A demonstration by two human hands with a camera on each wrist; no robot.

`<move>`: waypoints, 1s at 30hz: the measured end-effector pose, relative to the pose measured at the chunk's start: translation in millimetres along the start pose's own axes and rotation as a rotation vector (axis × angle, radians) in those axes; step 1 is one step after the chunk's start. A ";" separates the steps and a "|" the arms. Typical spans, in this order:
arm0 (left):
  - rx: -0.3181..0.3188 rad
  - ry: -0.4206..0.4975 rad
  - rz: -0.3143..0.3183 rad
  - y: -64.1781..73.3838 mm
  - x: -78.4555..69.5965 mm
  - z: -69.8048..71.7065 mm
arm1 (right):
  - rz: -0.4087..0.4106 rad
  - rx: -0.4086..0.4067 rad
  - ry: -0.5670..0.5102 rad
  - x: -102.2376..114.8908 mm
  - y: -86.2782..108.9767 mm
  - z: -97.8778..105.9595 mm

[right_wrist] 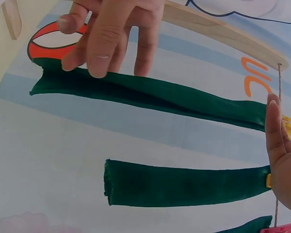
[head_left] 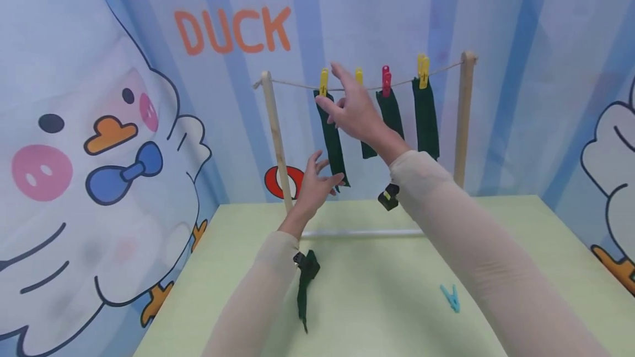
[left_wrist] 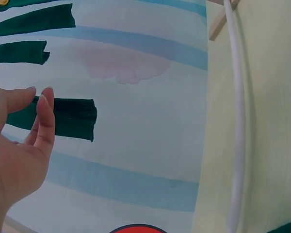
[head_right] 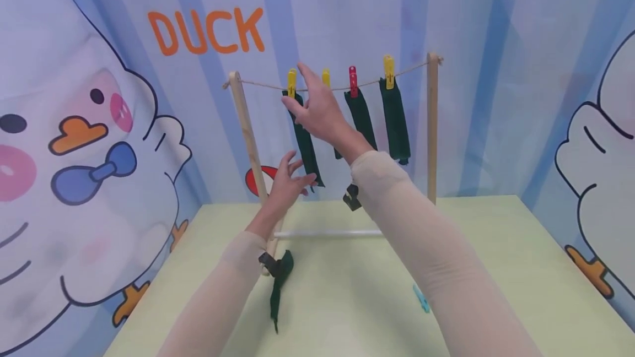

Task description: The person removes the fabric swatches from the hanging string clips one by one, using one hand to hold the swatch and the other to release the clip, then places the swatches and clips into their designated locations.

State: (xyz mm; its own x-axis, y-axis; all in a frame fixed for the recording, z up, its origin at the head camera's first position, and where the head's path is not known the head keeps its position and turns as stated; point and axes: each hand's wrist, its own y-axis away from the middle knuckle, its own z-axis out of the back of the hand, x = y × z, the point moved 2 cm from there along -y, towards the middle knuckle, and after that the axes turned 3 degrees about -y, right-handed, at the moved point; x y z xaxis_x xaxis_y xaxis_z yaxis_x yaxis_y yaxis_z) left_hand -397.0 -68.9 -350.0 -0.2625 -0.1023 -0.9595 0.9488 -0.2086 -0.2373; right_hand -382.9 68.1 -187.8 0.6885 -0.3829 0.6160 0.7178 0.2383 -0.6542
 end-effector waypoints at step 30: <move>0.033 0.197 0.069 -1.4 -4.7 -7.0 | -0.263 -0.043 -0.471 1.6 -17.8 -1.2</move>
State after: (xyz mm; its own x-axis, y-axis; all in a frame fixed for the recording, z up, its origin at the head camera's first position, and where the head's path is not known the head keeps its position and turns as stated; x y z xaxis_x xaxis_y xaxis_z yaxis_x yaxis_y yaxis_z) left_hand -395.9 -61.3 -346.2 -0.1548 0.0739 -0.9852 0.9562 -0.2394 -0.1683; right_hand -394.7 62.1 -175.7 0.4651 0.0193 0.8851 0.8741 0.1480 -0.4626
